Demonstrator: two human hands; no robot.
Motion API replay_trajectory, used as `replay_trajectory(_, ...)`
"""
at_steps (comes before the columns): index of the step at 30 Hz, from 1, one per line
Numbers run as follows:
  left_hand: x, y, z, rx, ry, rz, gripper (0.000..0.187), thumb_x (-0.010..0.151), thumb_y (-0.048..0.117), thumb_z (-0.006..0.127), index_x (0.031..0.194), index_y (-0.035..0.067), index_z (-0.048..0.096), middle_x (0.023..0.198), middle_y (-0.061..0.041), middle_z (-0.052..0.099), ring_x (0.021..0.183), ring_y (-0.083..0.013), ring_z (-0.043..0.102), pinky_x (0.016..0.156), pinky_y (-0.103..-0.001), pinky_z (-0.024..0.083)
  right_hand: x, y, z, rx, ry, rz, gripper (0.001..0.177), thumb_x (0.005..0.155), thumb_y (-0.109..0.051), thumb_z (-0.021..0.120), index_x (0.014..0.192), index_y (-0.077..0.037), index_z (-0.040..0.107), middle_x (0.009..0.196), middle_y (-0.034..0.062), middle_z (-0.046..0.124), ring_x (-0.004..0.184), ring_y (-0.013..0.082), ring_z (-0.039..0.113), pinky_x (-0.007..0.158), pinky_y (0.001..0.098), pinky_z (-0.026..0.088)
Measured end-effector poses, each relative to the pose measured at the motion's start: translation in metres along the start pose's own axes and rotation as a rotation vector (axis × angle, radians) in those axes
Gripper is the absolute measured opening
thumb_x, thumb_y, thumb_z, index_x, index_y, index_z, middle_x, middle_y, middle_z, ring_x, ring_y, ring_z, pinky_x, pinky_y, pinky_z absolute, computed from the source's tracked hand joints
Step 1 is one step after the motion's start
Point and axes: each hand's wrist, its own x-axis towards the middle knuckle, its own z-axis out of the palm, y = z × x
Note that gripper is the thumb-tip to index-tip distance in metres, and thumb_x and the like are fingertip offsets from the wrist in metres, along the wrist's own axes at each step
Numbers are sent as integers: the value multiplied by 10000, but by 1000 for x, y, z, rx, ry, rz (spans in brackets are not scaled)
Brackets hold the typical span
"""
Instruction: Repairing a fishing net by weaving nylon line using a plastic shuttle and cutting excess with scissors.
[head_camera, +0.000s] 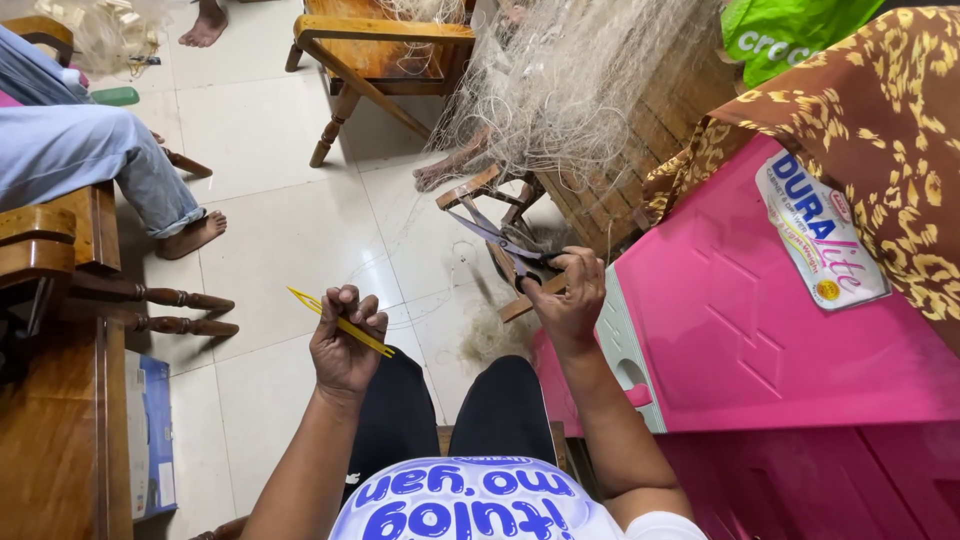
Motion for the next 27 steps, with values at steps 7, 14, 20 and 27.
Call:
replay_trajectory(7,-1,-4,-1,-7,2,-15,342,1124,297,403,1209,220,726,1118,66,621,860,-93,456,840,-274,448,2,-3,5,41,21,8,349,663,-128,907,867,-114,624,927,80,632,812,309,623,803,387,509)
replay_trajectory(14,-2,-7,-3,-20,0,-31,349,1125,293,398,1210,213,727,1112,64,619,861,-95,458,839,-273,450,8,-9,6,72,32,11,326,683,-129,915,849,-130,635,907,72,632,823,300,626,796,392,510)
replay_trajectory(20,-2,-8,-5,-14,-1,-34,350,1124,294,399,1211,210,727,1113,62,621,860,-97,463,842,-278,459,10,-11,6,69,41,24,304,693,-121,914,828,-137,642,895,59,641,823,285,631,798,387,513)
replay_trajectory(27,-3,-8,-5,-24,7,-32,338,1121,290,408,1207,208,725,1113,64,615,857,-95,459,842,-278,457,15,-13,8,87,36,10,296,718,-150,929,810,-143,649,848,44,646,792,273,641,821,352,505)
